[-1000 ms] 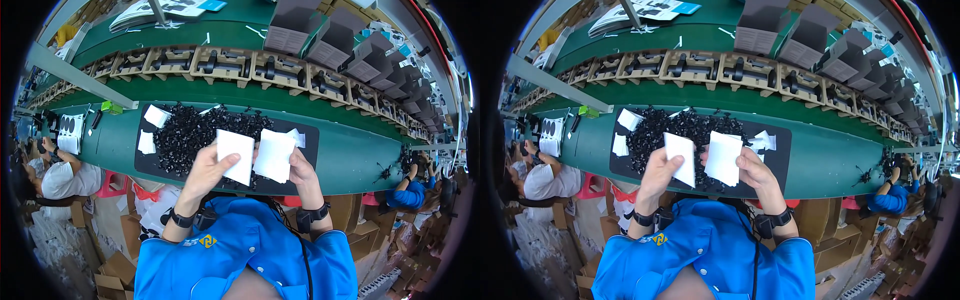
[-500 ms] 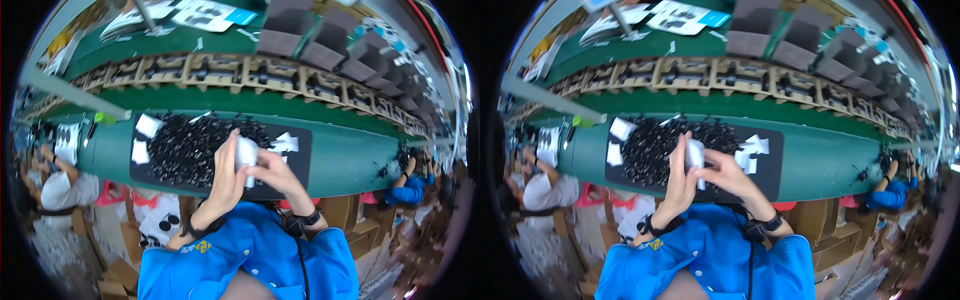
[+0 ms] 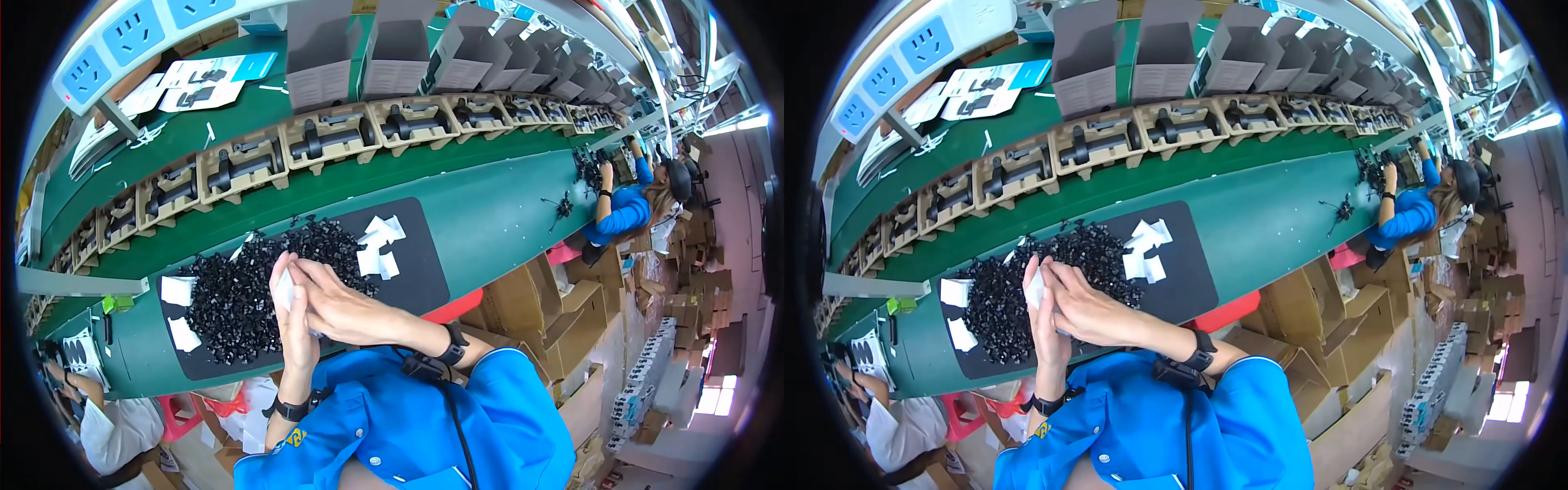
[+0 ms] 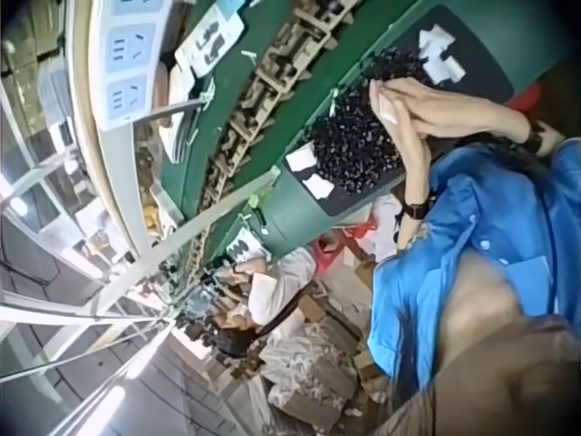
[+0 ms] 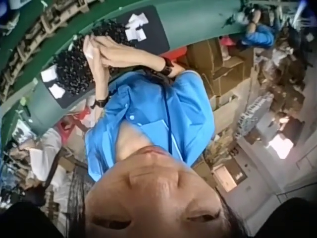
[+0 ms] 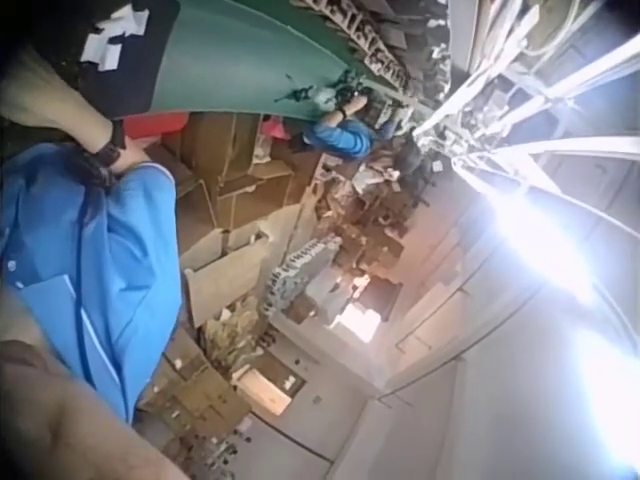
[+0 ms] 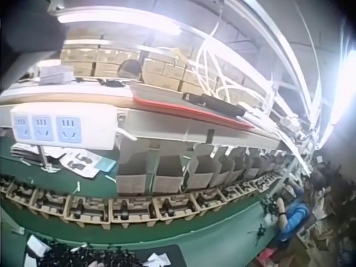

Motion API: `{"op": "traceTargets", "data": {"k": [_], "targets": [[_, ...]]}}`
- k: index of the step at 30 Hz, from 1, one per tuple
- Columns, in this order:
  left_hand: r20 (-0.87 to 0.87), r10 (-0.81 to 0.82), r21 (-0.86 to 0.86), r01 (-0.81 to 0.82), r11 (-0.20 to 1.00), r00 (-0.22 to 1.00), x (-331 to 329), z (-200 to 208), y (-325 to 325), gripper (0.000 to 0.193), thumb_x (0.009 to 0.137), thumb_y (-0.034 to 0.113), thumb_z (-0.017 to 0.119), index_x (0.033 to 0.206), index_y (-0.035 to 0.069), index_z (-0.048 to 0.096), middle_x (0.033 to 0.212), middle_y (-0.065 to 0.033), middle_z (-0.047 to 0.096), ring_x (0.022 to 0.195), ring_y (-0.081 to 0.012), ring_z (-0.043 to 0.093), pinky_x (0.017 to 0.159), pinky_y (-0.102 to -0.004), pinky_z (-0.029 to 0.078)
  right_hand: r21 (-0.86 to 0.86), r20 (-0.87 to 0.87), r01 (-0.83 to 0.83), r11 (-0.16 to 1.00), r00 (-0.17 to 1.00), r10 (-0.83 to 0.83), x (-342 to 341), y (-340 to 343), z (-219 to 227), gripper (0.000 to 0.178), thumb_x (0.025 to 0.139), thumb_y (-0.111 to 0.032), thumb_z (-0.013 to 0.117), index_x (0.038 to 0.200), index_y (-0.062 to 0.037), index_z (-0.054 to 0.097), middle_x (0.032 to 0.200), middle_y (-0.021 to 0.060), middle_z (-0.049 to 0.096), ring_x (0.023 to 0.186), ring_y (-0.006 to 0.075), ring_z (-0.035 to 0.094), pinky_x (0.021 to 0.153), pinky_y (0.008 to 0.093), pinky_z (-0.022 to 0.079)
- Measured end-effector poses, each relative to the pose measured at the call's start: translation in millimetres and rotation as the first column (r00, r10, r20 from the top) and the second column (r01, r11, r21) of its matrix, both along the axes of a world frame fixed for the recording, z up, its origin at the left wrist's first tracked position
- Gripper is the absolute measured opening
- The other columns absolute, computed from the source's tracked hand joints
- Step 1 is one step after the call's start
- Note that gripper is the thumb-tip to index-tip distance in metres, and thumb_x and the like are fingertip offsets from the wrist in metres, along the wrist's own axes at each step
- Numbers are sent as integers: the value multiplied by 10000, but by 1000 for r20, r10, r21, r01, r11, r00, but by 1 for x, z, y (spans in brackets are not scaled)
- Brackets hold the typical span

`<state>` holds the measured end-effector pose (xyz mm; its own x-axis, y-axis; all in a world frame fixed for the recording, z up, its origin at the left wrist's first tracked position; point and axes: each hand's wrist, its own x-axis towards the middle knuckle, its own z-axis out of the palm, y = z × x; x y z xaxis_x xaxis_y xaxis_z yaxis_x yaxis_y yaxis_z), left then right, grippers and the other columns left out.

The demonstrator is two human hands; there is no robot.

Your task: The person picks up a small black component and a white paper square, folds the paper around the component, and places the wrapped item into a cardboard tray on the assembly line.

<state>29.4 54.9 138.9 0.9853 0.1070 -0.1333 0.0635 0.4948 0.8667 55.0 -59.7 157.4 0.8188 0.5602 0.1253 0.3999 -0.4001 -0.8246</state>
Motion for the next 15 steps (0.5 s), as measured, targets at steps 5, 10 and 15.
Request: {"op": "traceTargets", "data": {"k": [5,10,15], "targets": [[-59,-96,-199,83,977,994,10,6,11,527,953,212,467,1427,111,258,1309,-142,470,1166,-235,487,990,-356,394,-60,6,-139,989,990,139,-12,-26,14,734,749,-142,694,1347,57,318,1362,214,303,1194,403,369,984,422,384],[-229,-245,-324,164,932,942,-3,2,17,450,948,182,482,1364,55,366,1221,-136,537,1098,-205,542,921,-320,454,-225,130,12,974,991,18,-25,-18,23,824,685,-181,761,1358,19,329,1362,186,324,1154,377,396,976,416,377],[-275,-442,-96,433,896,854,-23,-11,25,412,940,163,489,1322,21,430,1140,-115,581,1062,-186,565,911,-307,468,-344,297,145,928,954,-40,-33,-12,10,840,651,-189,784,1359,-31,361,1348,150,361,1140,352,415,921,387,420]]}}
